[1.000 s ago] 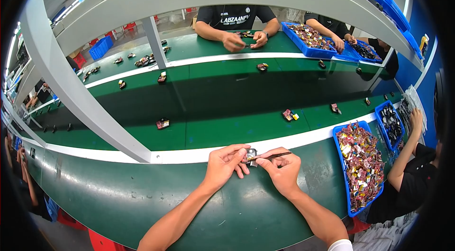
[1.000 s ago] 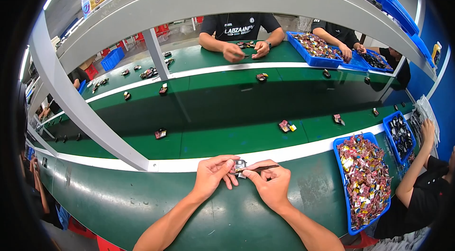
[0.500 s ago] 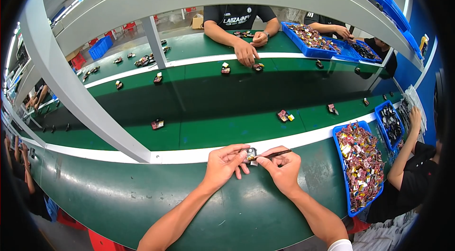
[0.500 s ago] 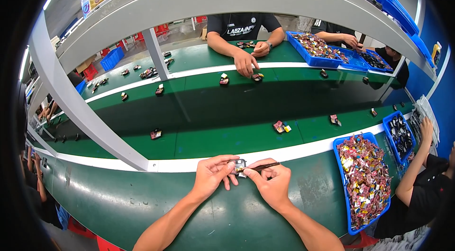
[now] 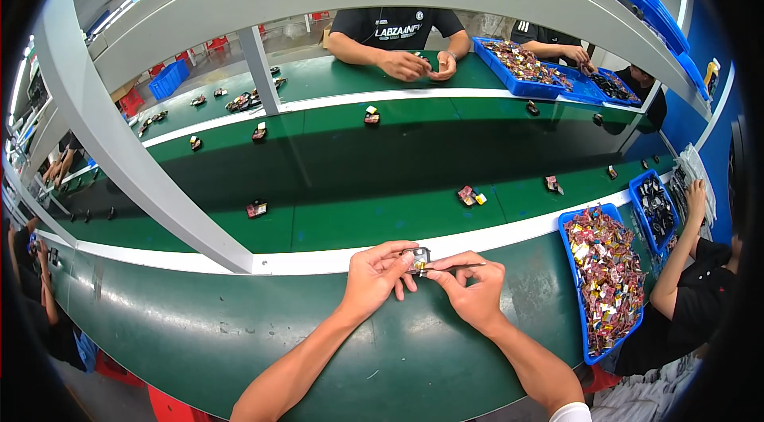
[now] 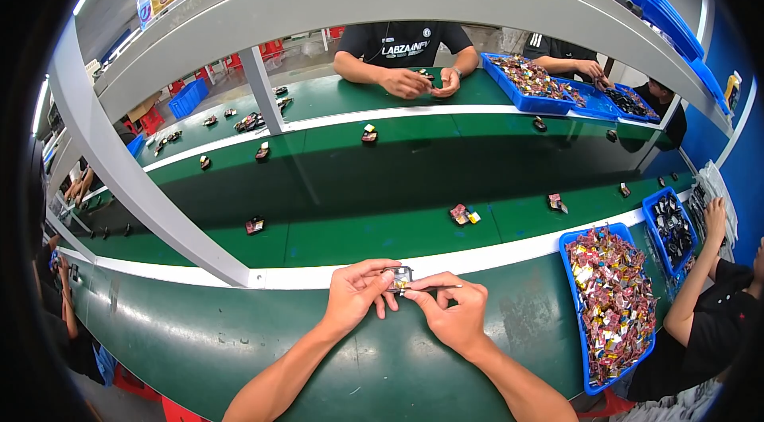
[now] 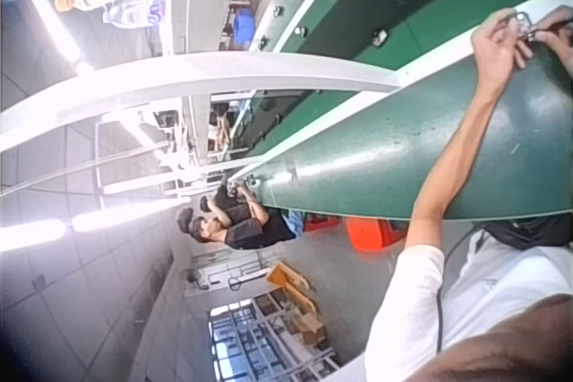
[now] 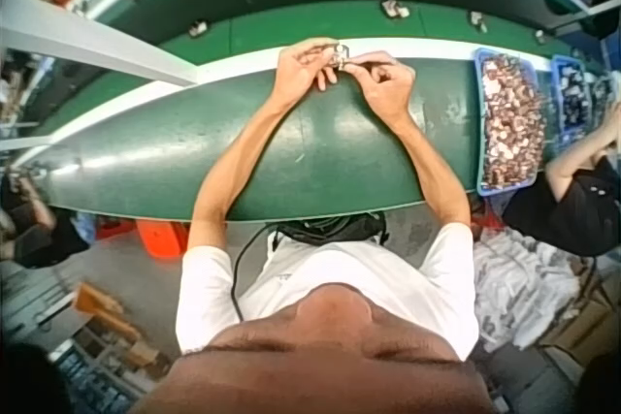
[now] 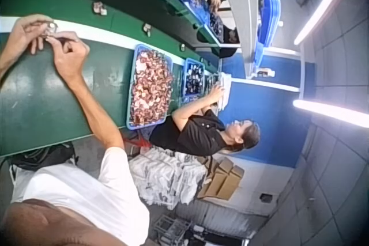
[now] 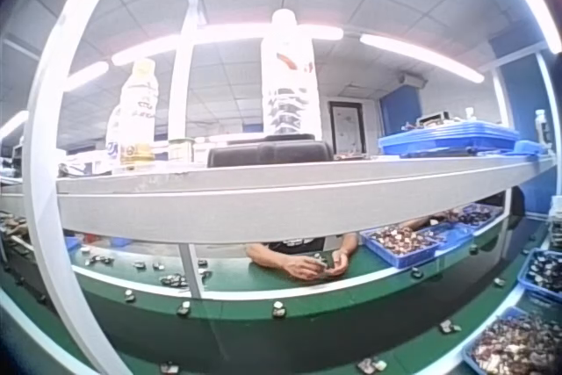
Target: The person is assembling small electronic components, specifically inserting internal parts and using a tool to adjust or secure them.
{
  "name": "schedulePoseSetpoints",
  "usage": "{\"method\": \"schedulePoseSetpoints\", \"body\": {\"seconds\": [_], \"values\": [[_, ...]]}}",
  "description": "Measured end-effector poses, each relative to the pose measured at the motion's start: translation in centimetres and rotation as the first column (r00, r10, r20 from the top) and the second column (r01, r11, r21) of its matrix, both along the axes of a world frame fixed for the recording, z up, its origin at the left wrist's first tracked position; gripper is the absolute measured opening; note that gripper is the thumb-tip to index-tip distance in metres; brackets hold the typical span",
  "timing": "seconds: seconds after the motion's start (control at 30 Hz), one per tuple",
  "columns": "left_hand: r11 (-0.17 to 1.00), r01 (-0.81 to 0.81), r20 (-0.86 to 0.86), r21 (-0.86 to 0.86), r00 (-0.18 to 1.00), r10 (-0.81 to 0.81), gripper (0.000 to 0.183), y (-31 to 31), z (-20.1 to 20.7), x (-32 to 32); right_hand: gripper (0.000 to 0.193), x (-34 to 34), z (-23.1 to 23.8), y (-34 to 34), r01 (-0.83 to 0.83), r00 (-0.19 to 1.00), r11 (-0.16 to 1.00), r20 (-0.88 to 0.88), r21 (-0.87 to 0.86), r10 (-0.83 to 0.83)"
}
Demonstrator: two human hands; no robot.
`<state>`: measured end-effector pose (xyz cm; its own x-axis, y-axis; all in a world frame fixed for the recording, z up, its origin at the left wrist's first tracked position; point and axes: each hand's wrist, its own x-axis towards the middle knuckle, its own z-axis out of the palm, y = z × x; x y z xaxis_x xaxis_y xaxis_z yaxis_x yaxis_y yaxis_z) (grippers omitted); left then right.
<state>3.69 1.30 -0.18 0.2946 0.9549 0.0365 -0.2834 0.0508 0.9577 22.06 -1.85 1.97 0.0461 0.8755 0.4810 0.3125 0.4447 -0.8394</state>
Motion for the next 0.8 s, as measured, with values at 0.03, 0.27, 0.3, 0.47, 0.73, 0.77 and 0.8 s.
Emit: {"method": "schedulePoseSetpoints", "body": {"seconds": [0.03,0.27,0.3,0.47,0.73,0.77,0.8], "values": [[1.000,0.007,0.005,0.002,1.000,-0.007,0.029,0.0,0.1,0.2,0.012,0.2,0.0,-0.1,0.007,0.999,0.999,0.053,0.042,-0.009],[0.999,-0.049,-0.066,-0.020,0.997,0.047,0.025,-0.3,0.4,0.5,0.011,-0.4,-0.3,0.3,-0.028,0.989,0.962,0.150,0.271,-0.014],[0.998,-0.060,-0.075,-0.031,0.996,0.057,0.024,-0.3,0.5,0.6,0.011,-0.5,-0.3,0.3,-0.025,0.989,0.962,0.150,0.272,-0.017],[0.997,-0.075,-0.122,-0.013,0.990,0.073,0.023,-0.6,0.4,0.7,0.013,-0.7,-0.7,0.5,-0.048,0.988,0.940,0.157,0.338,-0.007],[0.990,-0.133,-0.217,0.052,0.966,0.141,0.017,-0.6,0.1,1.4,0.013,-0.3,-1.5,0.7,-0.082,0.975,0.924,0.223,0.373,-0.004],[0.988,-0.145,-0.247,0.044,0.957,0.152,0.018,-0.4,0.1,1.2,0.014,-0.4,-1.4,0.7,-0.097,0.966,0.920,0.259,0.379,-0.005],[0.987,-0.156,-0.277,0.036,0.947,0.160,0.018,-0.1,0.1,1.1,0.014,-0.3,-1.2,0.7,-0.092,0.966,0.919,0.257,0.382,-0.011]]}}
